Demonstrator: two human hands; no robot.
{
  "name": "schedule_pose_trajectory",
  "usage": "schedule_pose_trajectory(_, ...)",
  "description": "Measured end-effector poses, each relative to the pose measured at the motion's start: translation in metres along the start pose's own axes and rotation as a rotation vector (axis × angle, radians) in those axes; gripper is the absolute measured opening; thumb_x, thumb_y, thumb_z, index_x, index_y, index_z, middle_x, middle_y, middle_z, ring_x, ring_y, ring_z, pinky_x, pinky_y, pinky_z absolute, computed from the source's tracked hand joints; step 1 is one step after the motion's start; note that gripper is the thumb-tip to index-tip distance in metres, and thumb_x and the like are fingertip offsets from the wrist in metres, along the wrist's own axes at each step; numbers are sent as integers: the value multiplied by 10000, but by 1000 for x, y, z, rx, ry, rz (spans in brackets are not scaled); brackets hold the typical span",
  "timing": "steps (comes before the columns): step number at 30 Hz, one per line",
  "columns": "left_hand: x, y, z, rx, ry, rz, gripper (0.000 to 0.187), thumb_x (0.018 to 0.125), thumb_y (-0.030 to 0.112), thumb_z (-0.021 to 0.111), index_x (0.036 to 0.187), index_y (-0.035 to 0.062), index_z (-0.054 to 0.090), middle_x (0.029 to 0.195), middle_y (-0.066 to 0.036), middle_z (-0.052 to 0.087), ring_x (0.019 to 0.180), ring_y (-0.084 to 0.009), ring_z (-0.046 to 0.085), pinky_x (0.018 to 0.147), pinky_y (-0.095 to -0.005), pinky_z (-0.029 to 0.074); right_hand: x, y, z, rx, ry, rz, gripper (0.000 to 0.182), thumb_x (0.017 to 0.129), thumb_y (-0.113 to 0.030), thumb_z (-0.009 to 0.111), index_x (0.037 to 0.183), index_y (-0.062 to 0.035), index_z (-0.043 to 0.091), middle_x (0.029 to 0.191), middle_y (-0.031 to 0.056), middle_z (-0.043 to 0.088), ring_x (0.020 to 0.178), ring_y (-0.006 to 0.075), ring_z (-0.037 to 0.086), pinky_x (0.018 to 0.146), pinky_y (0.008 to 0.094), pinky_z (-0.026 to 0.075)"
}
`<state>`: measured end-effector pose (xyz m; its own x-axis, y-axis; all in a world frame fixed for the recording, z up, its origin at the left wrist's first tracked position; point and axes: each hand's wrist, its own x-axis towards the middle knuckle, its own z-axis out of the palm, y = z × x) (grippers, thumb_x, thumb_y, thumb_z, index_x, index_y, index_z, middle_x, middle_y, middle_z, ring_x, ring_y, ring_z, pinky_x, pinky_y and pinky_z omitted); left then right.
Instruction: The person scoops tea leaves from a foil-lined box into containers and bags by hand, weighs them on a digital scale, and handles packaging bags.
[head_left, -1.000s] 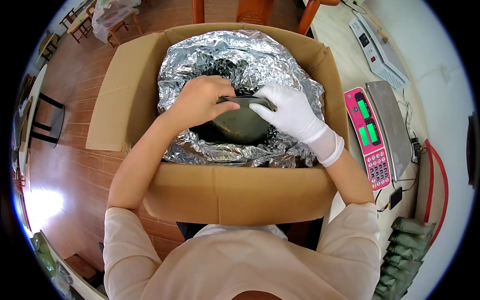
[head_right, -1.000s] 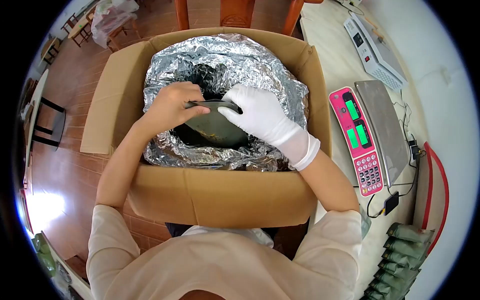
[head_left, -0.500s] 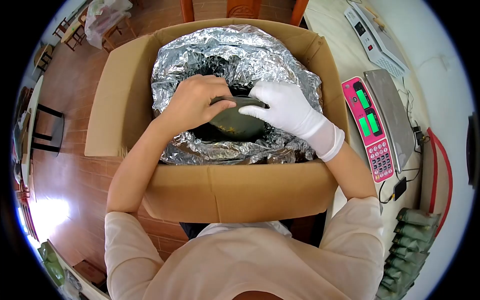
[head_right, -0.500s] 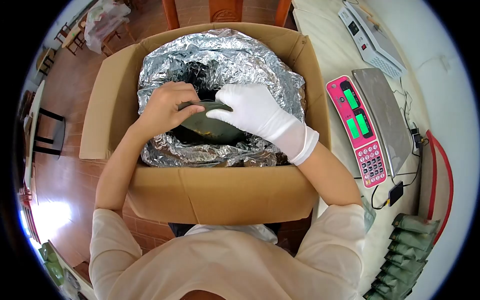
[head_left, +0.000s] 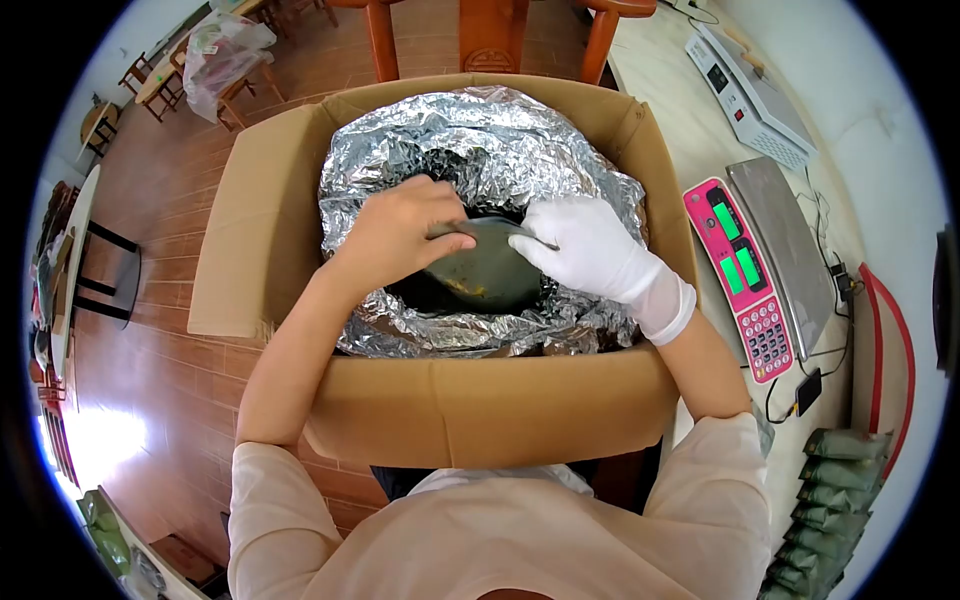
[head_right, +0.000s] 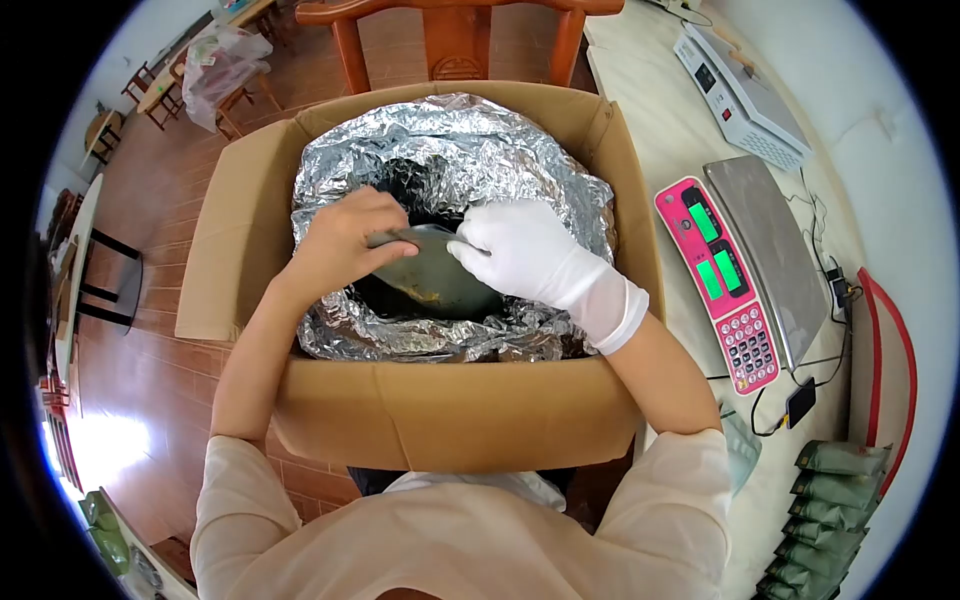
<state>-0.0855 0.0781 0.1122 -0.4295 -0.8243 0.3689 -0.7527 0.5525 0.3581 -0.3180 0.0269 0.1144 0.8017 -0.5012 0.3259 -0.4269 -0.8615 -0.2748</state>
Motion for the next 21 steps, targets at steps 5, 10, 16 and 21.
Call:
schedule_pose_trajectory(5, -2, -1, 7, 3, 63, 56, 161, 732, 209, 705, 725, 75, 617, 732, -22, 584, 724, -230, 576, 594, -335, 462, 2, 2, 0, -26, -58, -9, 225, 800, -281, 608, 739, -65, 621, 703, 99, 575, 683, 293, 588, 608, 380, 473)
schedule_pose_trajectory(10, 2, 9, 9, -42, 78, 85, 121, 753, 188, 694, 733, 86, 632, 744, -9, 596, 738, -212, 581, 582, -327, 461, 4, 0, 12, 101, -16, 6, 226, 810, -306, 597, 782, -85, 632, 753, 79, 593, 711, 291, 592, 650, 386, 481)
schedule_pose_trajectory(16, 4, 14, -5, -106, 89, -49, 326, 701, 199, 752, 990, 124, 622, 871, -24, 611, 842, -223, 594, 723, -327, 484, 2, -2, 2, 165, 39, 23, 164, 812, -223, 619, 791, -61, 624, 750, 96, 589, 706, 298, 588, 626, 354, 473)
schedule_pose_trajectory(21, 3, 4, -5, -926, 402, -221, 742, 657, 200, 829, 1288, 81, 457, 1073, -92, 591, 1043, -183, 554, 920, -327, 432, 1, -1, -5, 342, 243, 125, 147, 806, -162, 660, 849, -22, 645, 750, 104, 597, 685, 257, 588, 623, 316, 461)
